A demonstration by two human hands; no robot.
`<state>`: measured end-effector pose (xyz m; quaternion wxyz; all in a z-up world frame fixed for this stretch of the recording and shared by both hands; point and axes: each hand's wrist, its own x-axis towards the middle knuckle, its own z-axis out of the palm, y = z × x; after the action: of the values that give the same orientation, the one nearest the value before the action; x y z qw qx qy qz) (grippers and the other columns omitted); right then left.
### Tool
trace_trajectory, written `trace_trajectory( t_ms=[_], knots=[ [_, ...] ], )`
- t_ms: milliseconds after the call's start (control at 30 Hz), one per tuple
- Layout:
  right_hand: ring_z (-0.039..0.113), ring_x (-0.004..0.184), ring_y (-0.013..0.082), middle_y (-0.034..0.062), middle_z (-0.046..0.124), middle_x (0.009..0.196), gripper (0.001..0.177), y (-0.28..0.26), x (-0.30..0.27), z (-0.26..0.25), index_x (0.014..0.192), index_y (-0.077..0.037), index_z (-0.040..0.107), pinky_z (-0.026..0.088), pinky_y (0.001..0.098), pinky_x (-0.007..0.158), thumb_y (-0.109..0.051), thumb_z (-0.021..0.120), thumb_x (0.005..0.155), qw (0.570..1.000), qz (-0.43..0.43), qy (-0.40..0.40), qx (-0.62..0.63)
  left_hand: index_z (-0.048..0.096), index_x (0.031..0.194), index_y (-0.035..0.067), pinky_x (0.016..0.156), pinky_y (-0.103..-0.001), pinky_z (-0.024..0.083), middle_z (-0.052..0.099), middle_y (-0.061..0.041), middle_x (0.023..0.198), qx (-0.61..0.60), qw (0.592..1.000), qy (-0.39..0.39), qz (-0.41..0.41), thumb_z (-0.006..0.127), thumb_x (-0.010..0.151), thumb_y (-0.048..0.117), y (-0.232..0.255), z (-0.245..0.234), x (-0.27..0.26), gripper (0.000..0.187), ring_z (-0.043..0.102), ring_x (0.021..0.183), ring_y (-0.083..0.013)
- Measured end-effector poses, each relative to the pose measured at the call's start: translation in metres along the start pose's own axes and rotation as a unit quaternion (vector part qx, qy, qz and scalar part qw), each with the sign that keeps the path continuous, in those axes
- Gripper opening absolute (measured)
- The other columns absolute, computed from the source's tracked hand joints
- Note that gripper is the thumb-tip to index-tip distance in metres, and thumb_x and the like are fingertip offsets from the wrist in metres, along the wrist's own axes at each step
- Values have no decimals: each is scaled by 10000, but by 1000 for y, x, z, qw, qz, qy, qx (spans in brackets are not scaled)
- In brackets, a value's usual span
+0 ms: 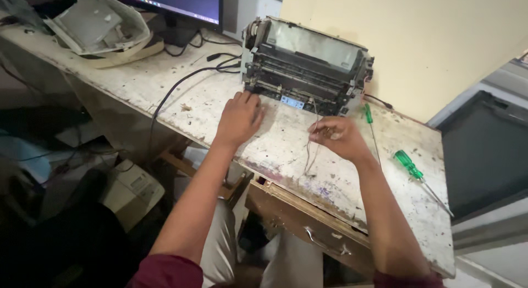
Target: The person disassembles a printer on a workbench, removing the top cover and a toner cartridge. They use a screwdriver to loosen screws on the cartridge and then use pliers to remove a gear from a small motor assembly. A second person is present and briefly handles a component.
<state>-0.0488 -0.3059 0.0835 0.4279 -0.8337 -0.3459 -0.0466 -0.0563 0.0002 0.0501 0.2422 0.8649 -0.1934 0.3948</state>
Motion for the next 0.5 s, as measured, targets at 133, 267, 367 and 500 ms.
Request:
trace_trajectory(
  t_ms=[133,267,367,500],
  knots=[
    [668,773,95,37,766,899,156,-11,-1,0,972,-45,804,521,261,660,-102,840,832,1000,-18,-19,9,591,979,62,809,-503,472,603,-142,1006,-1,1000,-19,-10,684,888,198,-1,-3,0,188,577,990,-363],
    [686,790,99,40,770,890,129,-11,-1,-2,927,-34,810,534,265,679,-97,837,818,999,-17,-29,26,595,967,65,805,-499,475,606,-141,990,-2,1000,-14,-13,694,874,204,-1,-1,-1,194,579,979,-359],
    [686,788,111,53,768,871,127,-6,-1,-3,904,-25,805,540,269,687,-99,848,810,998,-16,-39,36,592,989,60,818,-496,481,608,-138,1004,10,1000,-6,-8,690,893,198,-2,2,-1,195,582,989,-357],
    [681,784,119,62,766,865,139,5,-1,-4,886,-21,808,541,278,694,-114,856,795,999,19,-29,28,595,985,65,825,-497,481,607,-137,1000,10,1000,-21,-19,699,879,199,-4,3,-1,200,585,988,-355]
  ],
)
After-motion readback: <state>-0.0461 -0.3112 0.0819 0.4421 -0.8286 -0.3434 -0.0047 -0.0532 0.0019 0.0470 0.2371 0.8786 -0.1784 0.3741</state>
